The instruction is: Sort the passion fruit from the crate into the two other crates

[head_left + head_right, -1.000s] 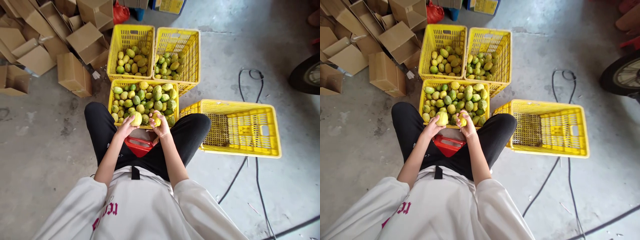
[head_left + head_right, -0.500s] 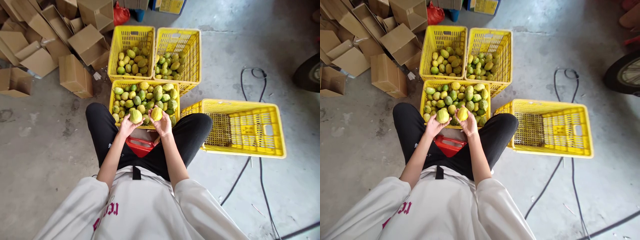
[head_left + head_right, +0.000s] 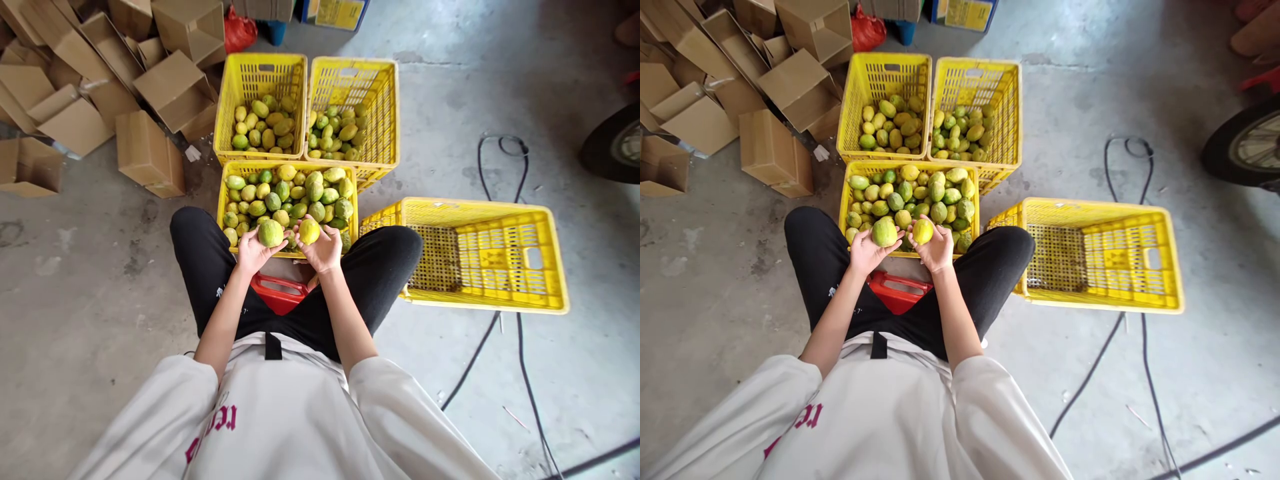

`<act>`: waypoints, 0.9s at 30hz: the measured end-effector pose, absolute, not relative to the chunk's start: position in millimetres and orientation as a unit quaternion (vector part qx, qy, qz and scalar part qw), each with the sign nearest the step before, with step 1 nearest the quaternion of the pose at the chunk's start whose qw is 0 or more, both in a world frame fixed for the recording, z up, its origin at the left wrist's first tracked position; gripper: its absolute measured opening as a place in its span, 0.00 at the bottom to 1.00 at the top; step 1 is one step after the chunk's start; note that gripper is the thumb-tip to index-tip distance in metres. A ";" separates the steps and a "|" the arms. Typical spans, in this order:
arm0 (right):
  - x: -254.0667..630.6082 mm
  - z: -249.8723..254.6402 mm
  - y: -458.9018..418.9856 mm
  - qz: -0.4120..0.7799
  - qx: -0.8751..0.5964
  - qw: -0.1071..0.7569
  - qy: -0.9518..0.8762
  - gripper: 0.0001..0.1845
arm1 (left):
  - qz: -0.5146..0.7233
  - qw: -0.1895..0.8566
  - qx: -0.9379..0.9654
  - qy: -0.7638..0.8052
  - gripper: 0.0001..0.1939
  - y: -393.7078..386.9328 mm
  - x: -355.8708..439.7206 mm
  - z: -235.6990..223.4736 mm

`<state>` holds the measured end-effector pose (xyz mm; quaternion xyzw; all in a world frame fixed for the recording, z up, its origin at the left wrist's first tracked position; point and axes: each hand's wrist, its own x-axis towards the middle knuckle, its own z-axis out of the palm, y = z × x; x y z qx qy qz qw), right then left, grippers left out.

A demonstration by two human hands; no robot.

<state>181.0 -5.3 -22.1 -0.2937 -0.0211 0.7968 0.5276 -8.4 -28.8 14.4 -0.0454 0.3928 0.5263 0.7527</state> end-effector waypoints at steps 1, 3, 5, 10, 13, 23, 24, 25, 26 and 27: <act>181.3 -20.3 -5.4 0.794 -0.288 0.534 -0.024 0.17 | 0.533 0.752 -0.043 0.386 0.19 -28.9 -8.4 14.1; 181.3 -18.3 -5.6 0.791 -0.281 0.542 -0.029 0.18 | 0.544 0.739 -0.035 0.395 0.16 -28.8 -8.3 10.6; 181.3 -19.0 -5.6 0.795 -0.276 0.539 -0.025 0.17 | 0.558 0.712 -0.030 0.425 0.10 -28.6 -8.2 4.5; 180.6 -27.2 -4.5 0.822 -0.270 0.500 0.017 0.09 | 0.536 0.704 -0.009 0.466 0.08 -29.7 -7.7 -6.7; 179.3 -30.6 -3.3 0.819 -0.281 0.500 0.030 0.06 | 0.523 0.719 0.016 0.458 0.07 -29.8 -5.9 -6.2; 174.8 -16.8 -6.7 0.787 -0.287 0.545 -0.034 0.18 | 0.541 0.736 -0.053 0.405 0.22 -26.4 -4.2 11.1; 174.7 -16.1 -6.7 0.788 -0.286 0.544 -0.036 0.18 | 0.537 0.736 -0.053 0.410 0.22 -26.1 -3.8 11.3; 175.0 -16.1 -6.6 0.792 -0.282 0.540 -0.032 0.17 | 0.531 0.736 -0.050 0.416 0.21 -25.9 -3.5 10.9; 175.8 -16.9 -6.5 0.799 -0.277 0.534 -0.024 0.14 | 0.524 0.738 -0.043 0.423 0.20 -25.8 -3.5 10.0; 177.0 -18.3 -6.4 0.808 -0.271 0.524 -0.013 0.11 | 0.516 0.741 -0.035 0.429 0.20 -25.9 -3.6 8.8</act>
